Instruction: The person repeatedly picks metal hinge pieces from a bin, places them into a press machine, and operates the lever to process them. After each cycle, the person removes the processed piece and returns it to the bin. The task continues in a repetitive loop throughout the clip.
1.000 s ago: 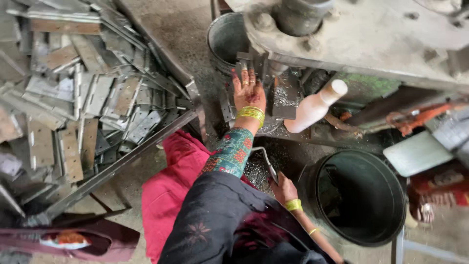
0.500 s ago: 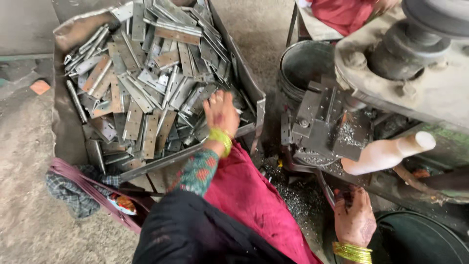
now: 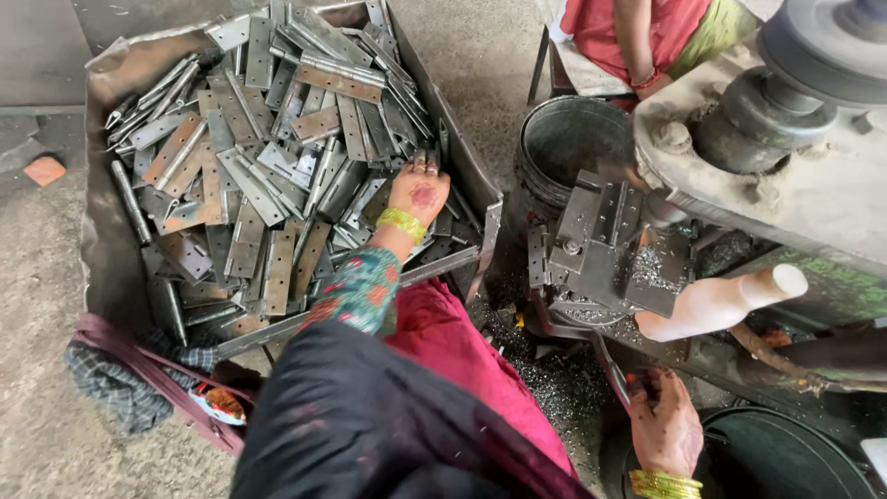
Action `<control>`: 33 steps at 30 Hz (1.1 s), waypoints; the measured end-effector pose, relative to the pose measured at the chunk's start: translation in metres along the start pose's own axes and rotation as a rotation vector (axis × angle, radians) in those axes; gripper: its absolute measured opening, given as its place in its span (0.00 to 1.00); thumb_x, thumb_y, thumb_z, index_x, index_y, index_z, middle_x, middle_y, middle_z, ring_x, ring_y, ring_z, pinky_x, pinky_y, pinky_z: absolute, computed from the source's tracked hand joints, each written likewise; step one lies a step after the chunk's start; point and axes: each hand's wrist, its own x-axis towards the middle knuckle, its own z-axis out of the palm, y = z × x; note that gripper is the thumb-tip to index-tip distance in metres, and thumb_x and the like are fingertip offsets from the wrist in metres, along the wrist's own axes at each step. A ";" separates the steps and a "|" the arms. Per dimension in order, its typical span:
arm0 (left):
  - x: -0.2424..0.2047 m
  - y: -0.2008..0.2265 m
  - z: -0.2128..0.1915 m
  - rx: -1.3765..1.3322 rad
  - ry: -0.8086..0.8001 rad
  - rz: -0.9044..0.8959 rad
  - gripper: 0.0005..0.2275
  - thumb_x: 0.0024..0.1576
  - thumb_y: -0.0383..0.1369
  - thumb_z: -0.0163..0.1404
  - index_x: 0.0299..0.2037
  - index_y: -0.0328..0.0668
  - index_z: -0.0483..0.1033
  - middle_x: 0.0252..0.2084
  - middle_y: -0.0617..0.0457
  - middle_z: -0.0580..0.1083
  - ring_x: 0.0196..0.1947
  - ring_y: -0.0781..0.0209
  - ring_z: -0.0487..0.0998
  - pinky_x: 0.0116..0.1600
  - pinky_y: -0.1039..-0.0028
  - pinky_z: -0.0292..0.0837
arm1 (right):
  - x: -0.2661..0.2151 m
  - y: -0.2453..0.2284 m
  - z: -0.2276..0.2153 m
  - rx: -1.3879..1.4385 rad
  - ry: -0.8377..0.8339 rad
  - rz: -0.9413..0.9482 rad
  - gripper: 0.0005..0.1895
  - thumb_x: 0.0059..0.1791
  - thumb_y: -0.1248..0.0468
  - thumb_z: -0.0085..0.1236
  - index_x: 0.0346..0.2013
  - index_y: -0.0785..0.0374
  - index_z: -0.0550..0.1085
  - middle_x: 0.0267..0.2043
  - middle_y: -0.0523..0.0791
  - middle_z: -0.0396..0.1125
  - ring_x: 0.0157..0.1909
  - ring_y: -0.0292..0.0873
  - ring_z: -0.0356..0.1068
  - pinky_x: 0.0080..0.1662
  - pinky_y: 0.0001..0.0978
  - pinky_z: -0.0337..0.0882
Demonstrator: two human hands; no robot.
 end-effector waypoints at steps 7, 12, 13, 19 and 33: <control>-0.082 -0.004 -0.061 -0.089 0.238 0.148 0.08 0.54 0.40 0.52 0.36 0.50 0.81 0.50 0.49 0.79 0.51 0.51 0.81 0.57 0.60 0.73 | -0.007 -0.009 -0.004 0.033 -0.028 0.010 0.16 0.49 0.58 0.57 0.49 0.60 0.74 0.48 0.50 0.73 0.50 0.57 0.73 0.49 0.49 0.71; -0.068 0.014 -0.153 -0.466 -0.097 -0.121 0.07 0.52 0.34 0.57 0.38 0.45 0.82 0.42 0.44 0.80 0.45 0.45 0.80 0.50 0.58 0.73 | -0.005 -0.008 -0.004 0.056 -0.007 -0.016 0.16 0.49 0.58 0.56 0.49 0.60 0.75 0.49 0.52 0.72 0.50 0.60 0.71 0.48 0.51 0.70; -0.065 0.023 -0.173 -0.518 -0.128 -0.047 0.08 0.50 0.33 0.58 0.39 0.46 0.83 0.41 0.44 0.80 0.44 0.44 0.80 0.49 0.58 0.73 | -0.005 -0.007 -0.003 0.066 -0.003 -0.001 0.15 0.50 0.58 0.56 0.49 0.60 0.75 0.49 0.52 0.72 0.50 0.60 0.71 0.47 0.51 0.70; -0.090 0.164 -0.215 -1.039 -0.150 -0.153 0.10 0.55 0.34 0.55 0.45 0.45 0.82 0.40 0.47 0.81 0.43 0.48 0.83 0.49 0.61 0.77 | -0.008 -0.009 -0.001 0.052 0.031 -0.054 0.14 0.48 0.60 0.56 0.47 0.60 0.75 0.48 0.52 0.71 0.50 0.60 0.71 0.47 0.51 0.70; -0.095 0.262 -0.137 -0.523 -0.160 0.216 0.19 0.52 0.36 0.52 0.53 0.35 0.75 0.65 0.43 0.70 0.70 0.45 0.63 0.77 0.52 0.41 | 0.002 -0.011 0.000 0.005 -0.152 0.025 0.19 0.48 0.55 0.58 0.51 0.59 0.72 0.44 0.54 0.74 0.48 0.60 0.72 0.45 0.51 0.71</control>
